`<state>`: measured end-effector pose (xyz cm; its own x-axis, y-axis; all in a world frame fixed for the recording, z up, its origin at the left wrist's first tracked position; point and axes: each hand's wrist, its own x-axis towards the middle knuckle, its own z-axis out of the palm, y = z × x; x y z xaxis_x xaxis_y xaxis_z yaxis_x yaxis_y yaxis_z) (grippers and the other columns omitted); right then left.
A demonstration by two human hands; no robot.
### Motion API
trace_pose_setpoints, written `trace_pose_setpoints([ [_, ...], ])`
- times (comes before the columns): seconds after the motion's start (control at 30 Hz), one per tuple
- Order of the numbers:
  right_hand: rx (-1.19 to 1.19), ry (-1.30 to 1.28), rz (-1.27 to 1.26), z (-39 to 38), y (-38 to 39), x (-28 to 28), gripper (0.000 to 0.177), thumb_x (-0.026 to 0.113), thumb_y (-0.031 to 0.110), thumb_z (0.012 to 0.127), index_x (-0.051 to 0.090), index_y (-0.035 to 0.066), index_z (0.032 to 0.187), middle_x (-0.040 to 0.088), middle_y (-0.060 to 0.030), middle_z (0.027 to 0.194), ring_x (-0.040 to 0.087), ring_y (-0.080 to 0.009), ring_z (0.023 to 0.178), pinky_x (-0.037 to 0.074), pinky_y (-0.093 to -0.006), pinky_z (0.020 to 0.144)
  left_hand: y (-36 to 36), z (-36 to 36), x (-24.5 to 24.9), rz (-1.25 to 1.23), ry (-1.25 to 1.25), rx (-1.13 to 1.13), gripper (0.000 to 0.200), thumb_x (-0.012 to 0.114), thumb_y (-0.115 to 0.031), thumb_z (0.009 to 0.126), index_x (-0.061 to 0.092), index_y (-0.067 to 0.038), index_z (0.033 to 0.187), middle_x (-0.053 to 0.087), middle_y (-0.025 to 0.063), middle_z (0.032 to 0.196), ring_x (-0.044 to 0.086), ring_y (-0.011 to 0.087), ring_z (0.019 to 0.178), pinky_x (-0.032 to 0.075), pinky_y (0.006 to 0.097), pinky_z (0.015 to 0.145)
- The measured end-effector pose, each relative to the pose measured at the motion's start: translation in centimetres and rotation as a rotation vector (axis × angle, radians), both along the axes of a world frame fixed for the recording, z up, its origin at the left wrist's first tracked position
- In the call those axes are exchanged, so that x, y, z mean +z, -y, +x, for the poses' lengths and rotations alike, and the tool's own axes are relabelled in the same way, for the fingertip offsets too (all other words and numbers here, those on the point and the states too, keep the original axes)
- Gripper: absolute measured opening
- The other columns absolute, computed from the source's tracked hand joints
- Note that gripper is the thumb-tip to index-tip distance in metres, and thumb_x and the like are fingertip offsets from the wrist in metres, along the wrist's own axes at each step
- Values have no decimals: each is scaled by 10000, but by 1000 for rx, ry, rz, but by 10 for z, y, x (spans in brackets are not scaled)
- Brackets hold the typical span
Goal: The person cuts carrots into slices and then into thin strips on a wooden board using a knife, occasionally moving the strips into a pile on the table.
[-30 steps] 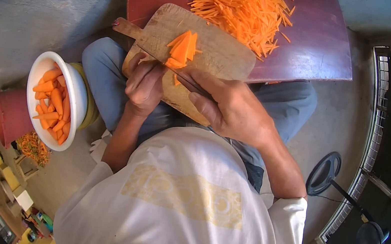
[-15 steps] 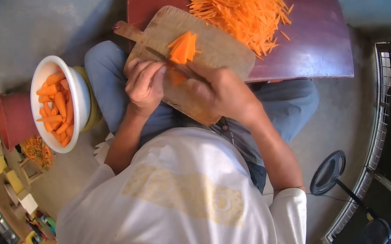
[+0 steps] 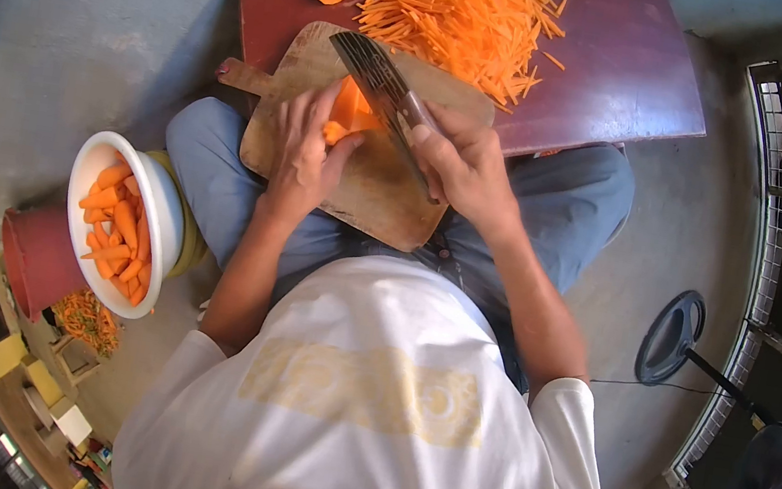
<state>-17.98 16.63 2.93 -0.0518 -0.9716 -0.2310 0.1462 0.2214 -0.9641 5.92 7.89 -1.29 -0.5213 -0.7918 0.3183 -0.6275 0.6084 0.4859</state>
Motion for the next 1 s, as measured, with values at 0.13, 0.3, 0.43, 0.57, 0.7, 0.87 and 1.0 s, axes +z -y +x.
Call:
trace_pose_setpoints([
  [0.13, -95, 201, 8, 2, 1, -10, 453, 633, 331, 1163, 680, -20, 1447, 620, -23, 781, 521, -67, 513, 407, -234, 462, 23, -2, -9, -43, 4, -58, 883, 843, -219, 919, 430, -77, 1686, 613, 192, 1447, 553, 420, 1308, 403, 611, 1081],
  [0.3, -245, 645, 83, -4, -8, -20, 501, 604, 356, 1168, 599, -23, 1495, 618, -56, 797, 523, -85, 496, 433, -252, 405, 43, -10, -3, 74, 130, -35, 967, 806, -192, 863, 369, -89, 1720, 619, 186, 1442, 554, 422, 1317, 401, 615, 1087],
  [0.43, -237, 967, 96, -12, -21, -39, 478, 563, 358, 1179, 591, -14, 1478, 637, -72, 832, 513, -95, 514, 428, -254, 421, 47, -13, 7, 69, 61, -58, 1023, 843, -199, 826, 364, -89, 1723, 614, 187, 1432, 536, 421, 1345, 393, 624, 1130],
  [0.57, -226, 1059, 113, -10, -24, -41, 454, 548, 350, 1186, 604, -12, 1455, 639, -68, 841, 504, -84, 530, 420, -243, 429, 43, -14, 21, 29, -118, -125, 899, 895, -236, 829, 513, -95, 1631, 608, 177, 1425, 516, 418, 1342, 396, 588, 1165],
  [0.7, -205, 1012, 116, -5, -21, -39, 479, 551, 356, 1186, 588, -24, 1475, 637, -69, 846, 506, -84, 516, 428, -243, 416, 29, -23, 24, 12, -176, -145, 509, 897, -233, 881, 753, -77, 1344, 607, 163, 1419, 513, 395, 1310, 421, 542, 1145],
  [0.87, -167, 931, 60, -1, -19, -35, 514, 592, 374, 1173, 579, -30, 1490, 638, -71, 834, 509, -89, 475, 427, -247, 380, 26, -27, 11, -70, -204, -108, 218, 826, -107, 923, 810, -67, 1136, 638, 129, 1356, 544, 359, 1256, 441, 508, 1123],
  [1.0, -258, 732, 97, -10, -29, -29, 469, 625, 361, 1158, 623, -13, 1441, 624, -56, 808, 492, -86, 466, 417, -245, 390, 27, -15, 15, -35, -231, -114, 372, 805, -66, 919, 777, -51, 1290, 635, 145, 1403, 580, 377, 1321, 463, 514, 1146],
])
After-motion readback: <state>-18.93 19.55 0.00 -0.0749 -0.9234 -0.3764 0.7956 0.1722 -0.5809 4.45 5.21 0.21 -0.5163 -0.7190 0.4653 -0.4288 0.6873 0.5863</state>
